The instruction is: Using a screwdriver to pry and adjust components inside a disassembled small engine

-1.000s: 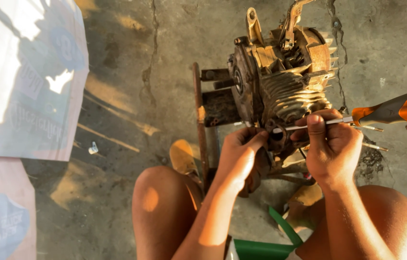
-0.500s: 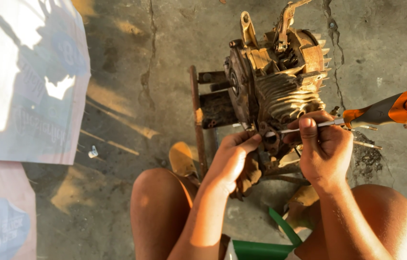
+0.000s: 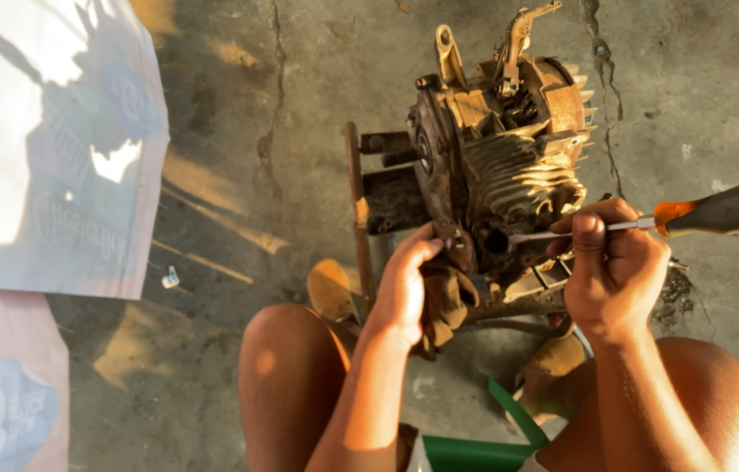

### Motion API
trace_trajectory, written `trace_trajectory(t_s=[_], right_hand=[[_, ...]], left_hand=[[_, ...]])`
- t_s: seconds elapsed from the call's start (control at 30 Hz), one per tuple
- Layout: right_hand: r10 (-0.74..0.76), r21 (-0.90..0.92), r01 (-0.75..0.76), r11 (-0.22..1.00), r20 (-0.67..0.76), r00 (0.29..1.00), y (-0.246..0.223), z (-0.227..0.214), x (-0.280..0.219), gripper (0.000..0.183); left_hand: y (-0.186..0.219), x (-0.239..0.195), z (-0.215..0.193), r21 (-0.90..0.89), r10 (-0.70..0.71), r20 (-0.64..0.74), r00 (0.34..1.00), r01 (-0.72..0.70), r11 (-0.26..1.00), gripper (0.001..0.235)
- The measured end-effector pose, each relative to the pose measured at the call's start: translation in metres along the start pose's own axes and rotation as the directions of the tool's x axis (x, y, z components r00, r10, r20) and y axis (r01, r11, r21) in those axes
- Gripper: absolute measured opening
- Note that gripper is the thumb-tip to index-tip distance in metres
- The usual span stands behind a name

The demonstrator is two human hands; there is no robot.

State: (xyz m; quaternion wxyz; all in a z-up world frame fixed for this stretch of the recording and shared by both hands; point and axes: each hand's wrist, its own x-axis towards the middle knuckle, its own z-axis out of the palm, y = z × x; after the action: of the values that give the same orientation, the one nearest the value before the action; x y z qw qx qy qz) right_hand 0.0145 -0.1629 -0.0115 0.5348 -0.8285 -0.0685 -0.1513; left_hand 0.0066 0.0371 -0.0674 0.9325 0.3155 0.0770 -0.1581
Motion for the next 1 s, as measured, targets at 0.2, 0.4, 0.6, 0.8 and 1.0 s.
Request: trace_trajectory(t_s=[0.2,0.4,0.6,0.8,1.0], right_hand=[[-0.151,-0.297,0.145,0.944,0.003,0.989,-0.013,0.006,-0.001,0.022],[-0.358,-0.208,0.350,0.914,-0.004,0.934,0.006,0.003,-0.002,0.027],[-0.377,-0.163,0.373,0.913,0.008,0.926,-0.010,-0.002,-0.012,0.020],[-0.355,-0.162,0.345,0.924,-0.031,0.934,0.002,-0.008,-0.026,0.016],[-0.211,-0.007,0.211,0.977,-0.034,0.977,0.024,-0.009,-0.045,0.021]], left_hand=[[0.002,-0.003,0.009,0.061,-0.094,-0.083,0.992,0.099,0.993,0.023],[-0.004,-0.005,0.007,0.324,0.020,-0.203,0.979,0.048,0.945,0.019],[-0.007,-0.014,0.010,0.361,0.033,-0.096,0.995,0.004,0.932,0.026],[-0.017,-0.016,0.017,0.403,0.072,0.040,0.997,-0.082,0.912,0.027],[-0.023,-0.019,0.023,0.508,0.071,0.078,0.994,-0.101,0.855,0.021]])
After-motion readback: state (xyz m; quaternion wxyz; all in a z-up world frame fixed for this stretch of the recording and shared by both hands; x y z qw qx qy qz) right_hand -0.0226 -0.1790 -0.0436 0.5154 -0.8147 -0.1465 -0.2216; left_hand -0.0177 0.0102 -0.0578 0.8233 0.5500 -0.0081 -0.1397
